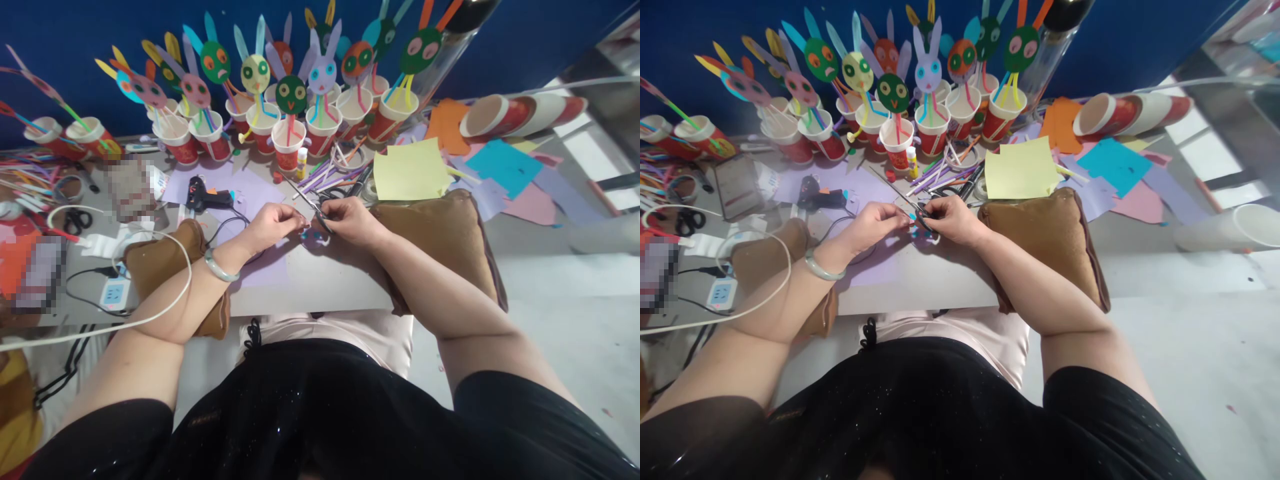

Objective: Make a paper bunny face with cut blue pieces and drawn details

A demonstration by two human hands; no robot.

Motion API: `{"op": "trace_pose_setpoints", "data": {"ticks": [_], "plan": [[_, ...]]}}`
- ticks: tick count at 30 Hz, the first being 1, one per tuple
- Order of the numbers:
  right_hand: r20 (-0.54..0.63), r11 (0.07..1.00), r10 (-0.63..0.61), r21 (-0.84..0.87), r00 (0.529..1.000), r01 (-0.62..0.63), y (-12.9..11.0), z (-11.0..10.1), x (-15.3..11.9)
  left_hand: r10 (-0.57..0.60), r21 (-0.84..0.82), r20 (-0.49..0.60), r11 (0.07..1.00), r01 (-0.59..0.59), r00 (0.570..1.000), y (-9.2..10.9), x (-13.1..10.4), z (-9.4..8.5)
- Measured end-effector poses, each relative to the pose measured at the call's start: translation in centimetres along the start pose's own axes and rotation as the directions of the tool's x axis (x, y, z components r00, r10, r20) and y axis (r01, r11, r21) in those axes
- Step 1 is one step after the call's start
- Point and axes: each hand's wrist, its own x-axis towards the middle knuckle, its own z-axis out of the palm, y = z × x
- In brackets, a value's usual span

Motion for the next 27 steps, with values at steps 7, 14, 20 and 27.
{"op": "trace_pose_setpoints", "data": {"ticks": [7, 14, 20, 27], "plan": [[0.059, 1.0, 0.024, 0.002, 0.998, -0.024, 0.3, -0.2, -0.1, -0.006, 0.065, 0.046, 0.998, 0.003, 0.999, 0.0, -0.2, 0.1], [0.228, 0.963, 0.061, -0.268, 0.972, 0.002, 0.0, -1.9, 0.2, 0.028, 0.568, 0.08, 0.82, -0.069, 0.996, 0.1, -0.3, -1.4], [0.286, 0.914, 0.128, -0.406, 0.95, -0.001, -0.4, -2.2, 0.1, -0.056, 0.762, 0.14, 0.644, -0.071, 0.989, 0.8, -0.4, -2.2], [0.348, 0.888, 0.11, -0.454, 0.931, 0.064, 0.0, -2.0, -0.2, -0.363, 0.612, 0.627, 0.777, -0.147, 0.69, 1.5, -0.7, -2.9]]}}
